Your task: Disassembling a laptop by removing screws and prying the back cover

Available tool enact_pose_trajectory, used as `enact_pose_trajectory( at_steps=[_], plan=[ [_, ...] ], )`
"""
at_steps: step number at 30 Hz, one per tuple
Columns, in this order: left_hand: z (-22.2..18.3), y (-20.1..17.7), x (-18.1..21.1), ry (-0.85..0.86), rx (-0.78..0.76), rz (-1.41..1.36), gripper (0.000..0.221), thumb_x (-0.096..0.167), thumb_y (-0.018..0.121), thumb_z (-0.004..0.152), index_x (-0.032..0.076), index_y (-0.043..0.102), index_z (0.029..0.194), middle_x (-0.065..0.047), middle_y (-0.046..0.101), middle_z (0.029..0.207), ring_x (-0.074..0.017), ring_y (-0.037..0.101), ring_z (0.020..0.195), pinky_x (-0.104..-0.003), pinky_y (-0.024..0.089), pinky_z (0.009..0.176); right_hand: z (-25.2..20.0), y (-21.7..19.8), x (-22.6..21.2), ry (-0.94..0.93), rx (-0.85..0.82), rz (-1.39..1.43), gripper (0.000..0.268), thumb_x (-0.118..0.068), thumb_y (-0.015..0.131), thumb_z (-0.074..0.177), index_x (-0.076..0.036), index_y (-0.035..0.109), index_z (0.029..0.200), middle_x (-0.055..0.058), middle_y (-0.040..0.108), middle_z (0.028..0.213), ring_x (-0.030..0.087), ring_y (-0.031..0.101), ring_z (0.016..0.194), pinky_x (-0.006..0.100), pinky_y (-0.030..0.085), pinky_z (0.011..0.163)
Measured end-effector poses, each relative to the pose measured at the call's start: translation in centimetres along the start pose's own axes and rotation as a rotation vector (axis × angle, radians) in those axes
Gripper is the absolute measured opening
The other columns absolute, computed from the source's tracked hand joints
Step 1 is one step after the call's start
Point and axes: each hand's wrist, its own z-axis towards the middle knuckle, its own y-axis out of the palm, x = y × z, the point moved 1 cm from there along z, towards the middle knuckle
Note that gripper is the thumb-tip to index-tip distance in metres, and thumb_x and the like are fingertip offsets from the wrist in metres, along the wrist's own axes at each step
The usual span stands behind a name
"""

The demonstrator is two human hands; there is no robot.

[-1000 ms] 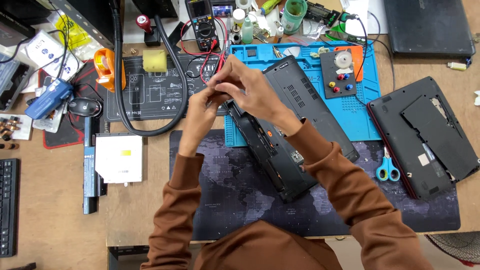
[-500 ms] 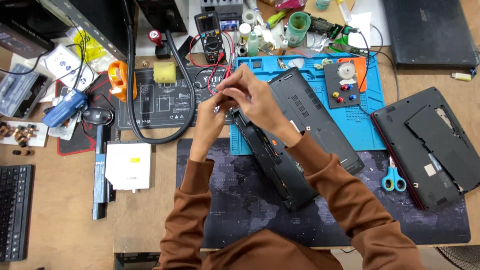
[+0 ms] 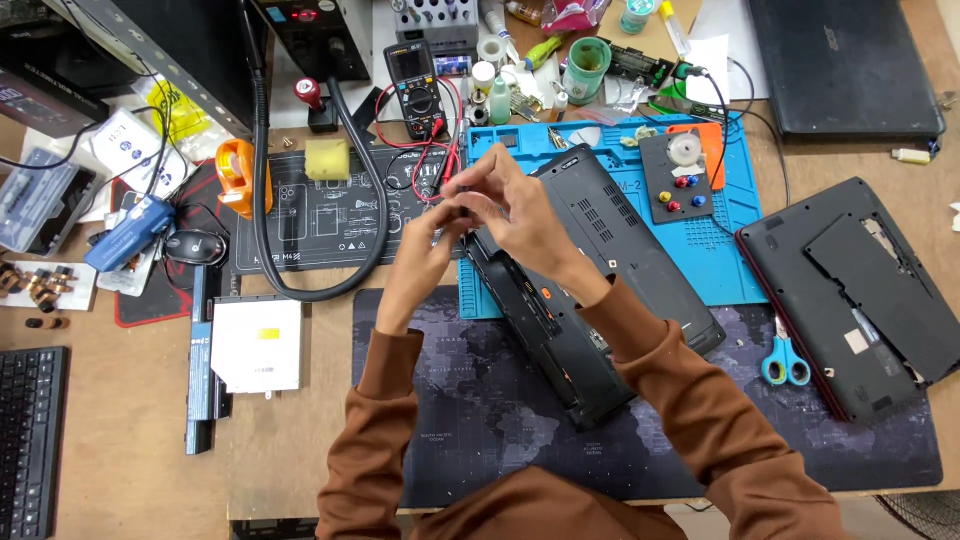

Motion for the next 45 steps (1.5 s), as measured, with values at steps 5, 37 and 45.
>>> enact_pose_trajectory(
  at_steps=[5,37,45],
  plan=[
    [-0.4,0.0,-3.3,0.001,0.151,0.082,0.015,0.001,0.072,0.089,0.007,0.059,0.086,-0.011,0.063,0.074,-0.0252,0.063,0.072,-0.038,0.051,0.075,-0.5,1.1,-0.3,-0.067,-0.085,-0.142,0.023,-0.001,0.068,0.098,0.000,0.054,0.115,0.021,0.066,0.118,0.035,0.068,0.113,0.049,0.057,0.096],
    [-3.1,0.1,-4.8,-0.254,0.585,-0.711,0.017,0.011,0.064,0.100,0.002,0.055,0.113,-0.021,0.071,0.097,-0.0370,0.076,0.093,-0.039,0.067,0.083,-5.8,-2.9,5.1,0.491,0.070,-0.046,0.015,-0.009,0.076,0.093,-0.007,0.077,0.108,0.002,0.073,0.085,0.004,0.064,0.079,0.022,0.058,0.074],
    [-2.4,1.0,-6.8,-0.203,0.757,-0.741,0.019,0.012,0.058,0.103,0.003,0.052,0.118,-0.024,0.070,0.101,-0.0402,0.075,0.097,-0.042,0.067,0.086,-3.9,-5.5,9.1,0.364,0.087,-0.414,0.005,-0.017,0.077,0.096,-0.013,0.079,0.099,0.005,0.075,0.079,0.013,0.069,0.073,0.026,0.056,0.066]
  ],
)
